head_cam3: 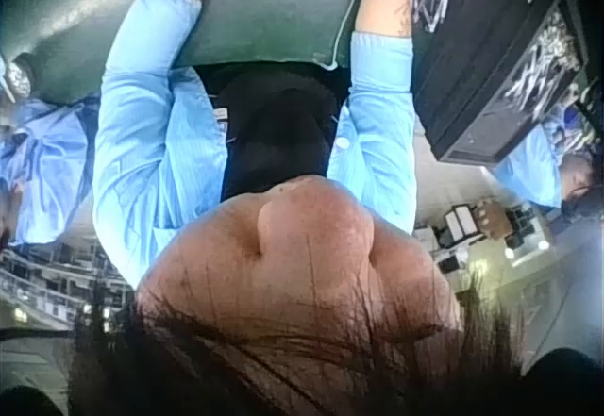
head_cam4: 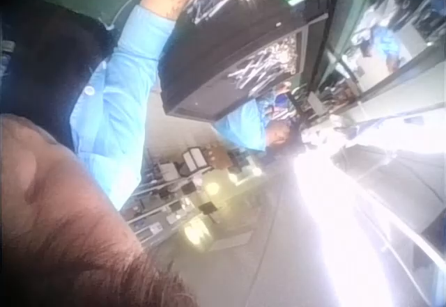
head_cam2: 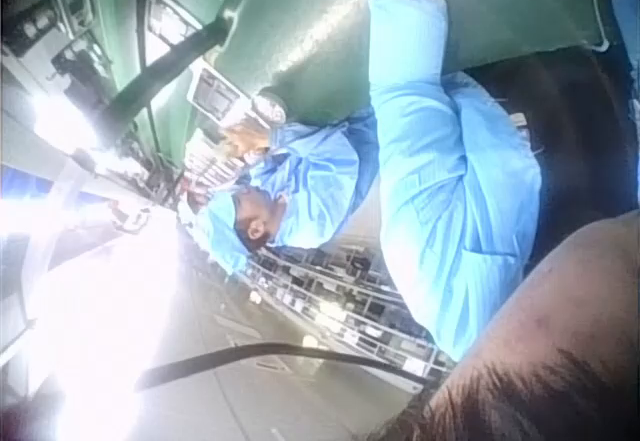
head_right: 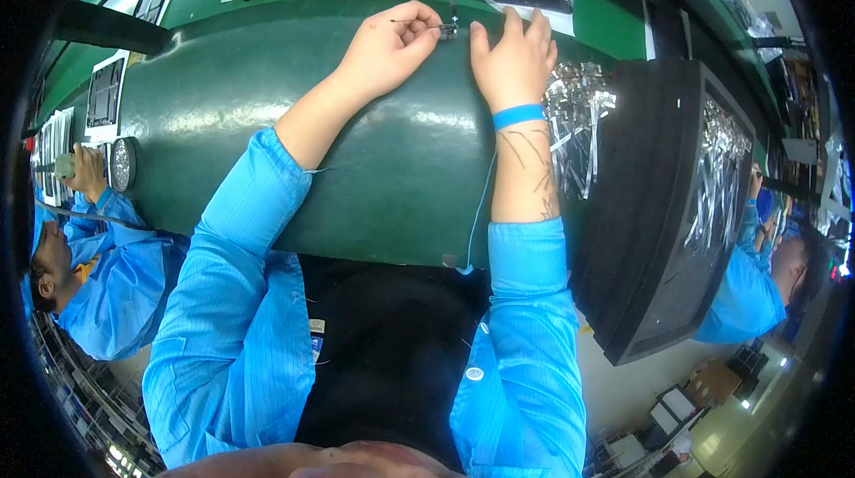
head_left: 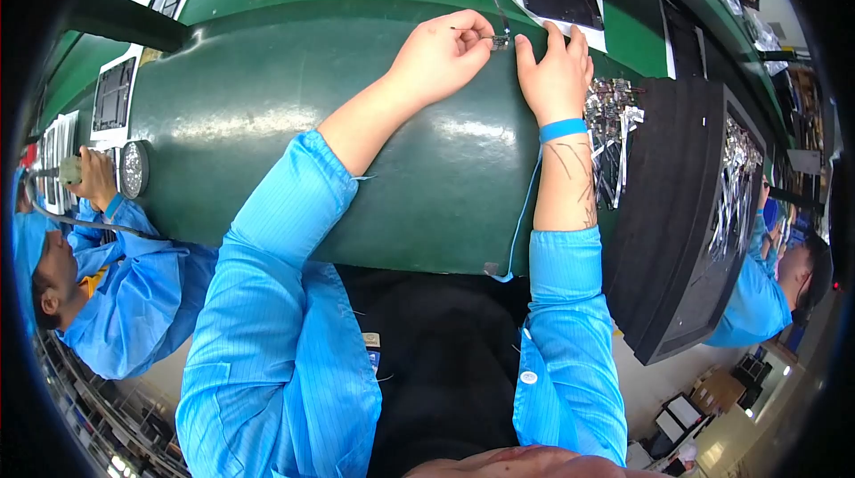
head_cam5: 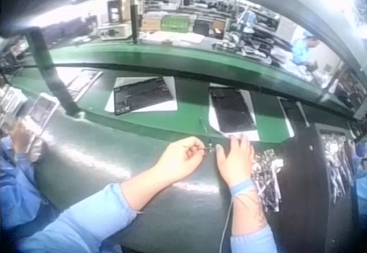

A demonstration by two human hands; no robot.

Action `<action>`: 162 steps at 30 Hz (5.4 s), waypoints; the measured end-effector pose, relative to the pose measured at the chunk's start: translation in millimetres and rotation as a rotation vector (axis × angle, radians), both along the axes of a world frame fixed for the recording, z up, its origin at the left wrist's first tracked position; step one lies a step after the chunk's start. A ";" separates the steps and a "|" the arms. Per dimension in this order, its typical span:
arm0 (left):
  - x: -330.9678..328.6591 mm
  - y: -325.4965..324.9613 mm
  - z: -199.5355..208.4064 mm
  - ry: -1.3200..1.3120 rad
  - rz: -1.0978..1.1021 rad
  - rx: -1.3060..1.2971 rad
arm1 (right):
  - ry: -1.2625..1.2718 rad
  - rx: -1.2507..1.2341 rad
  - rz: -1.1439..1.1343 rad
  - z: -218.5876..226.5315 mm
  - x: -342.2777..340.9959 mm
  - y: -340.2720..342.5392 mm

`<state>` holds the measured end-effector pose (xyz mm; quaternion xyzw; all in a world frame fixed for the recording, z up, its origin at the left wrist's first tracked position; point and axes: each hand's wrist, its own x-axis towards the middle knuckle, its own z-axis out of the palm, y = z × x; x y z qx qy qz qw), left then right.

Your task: Assembling components and connecting ribbon cables into an electronic device housing on a production line.

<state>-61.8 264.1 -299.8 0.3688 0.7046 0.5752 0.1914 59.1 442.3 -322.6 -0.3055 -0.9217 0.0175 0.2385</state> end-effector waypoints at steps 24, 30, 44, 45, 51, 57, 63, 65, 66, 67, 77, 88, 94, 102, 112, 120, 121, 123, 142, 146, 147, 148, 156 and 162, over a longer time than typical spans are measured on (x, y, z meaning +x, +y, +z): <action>-8.2 0.6 -9.6 -0.120 0.154 0.224 | 0.218 -0.260 0.398 26.7 1.0 -4.1; -15.9 -3.0 -7.6 -0.176 0.349 0.451 | 0.320 -0.354 0.418 43.3 4.7 -15.6; -1.5 -2.8 -2.9 -0.033 0.226 0.459 | -0.137 -0.984 0.739 89.2 33.2 -31.5; -1.2 -4.0 -1.4 -0.037 0.225 0.454 | -0.126 -1.171 0.747 90.0 34.3 -31.4; 9.0 -5.4 5.5 0.332 0.065 0.144 | 0.152 -0.722 0.240 66.8 32.5 18.2; 24.1 -3.6 5.8 0.518 -0.049 0.100 | -0.034 -0.664 0.206 51.4 28.0 19.0; 19.9 -6.3 7.2 0.471 -0.061 -0.100 | -0.105 -0.663 0.212 52.6 23.4 5.2; 17.2 -5.7 6.3 0.540 -0.015 -0.218 | -0.132 -0.638 0.225 57.8 21.8 1.0; 15.9 -5.1 3.4 0.535 -0.011 -0.222 | -0.142 -0.617 0.224 57.7 21.4 -0.1; 14.3 -3.3 1.6 0.531 0.015 -0.237 | -0.150 -0.595 0.218 57.2 21.5 -0.7; 13.2 -6.6 0.5 0.432 0.035 -0.223 | -0.018 -0.839 0.363 43.8 22.3 1.9; 11.5 -4.5 1.6 0.330 0.029 -0.191 | 0.122 -1.218 0.362 48.4 23.3 6.7; 9.8 -3.6 -6.3 0.409 0.046 -0.129 | 0.138 -1.246 0.386 42.5 23.4 11.7; 12.7 -3.9 -4.1 0.411 0.041 -0.150 | 0.093 -1.188 0.363 41.7 21.1 4.3; 10.3 -3.4 -4.1 0.404 0.054 -0.131 | 0.076 -1.069 0.401 37.7 19.3 4.2; 11.6 -3.9 -3.6 0.407 0.052 -0.113 | 0.089 -1.055 0.421 34.3 20.5 2.8; 11.3 -3.4 -3.5 0.403 0.050 -0.116 | 0.092 -1.054 0.420 35.3 20.5 2.9; 11.4 -3.2 -3.0 0.399 0.046 -0.118 | 0.077 -1.070 0.405 37.2 21.0 2.1; 10.9 -6.7 0.1 0.404 0.046 -0.112 | 0.081 -1.071 0.404 36.1 19.7 2.0; 10.4 -5.7 -2.1 0.406 0.047 -0.110 | 0.080 -1.059 0.406 33.1 20.2 4.0; 10.4 -5.5 -2.5 0.405 0.048 -0.110 | 0.079 -1.051 0.405 32.5 20.2 4.5; 10.2 -5.4 -1.7 0.395 0.047 -0.110 | 0.078 -1.052 0.406 32.8 19.8 4.4; 4.2 -5.2 -3.3 0.366 -0.006 -0.114 | 0.014 -1.047 0.379 39.0 21.0 5.2; -4.0 -8.0 -0.3 0.319 -0.127 -0.097 | -0.001 -1.095 0.492 40.7 27.0 14.6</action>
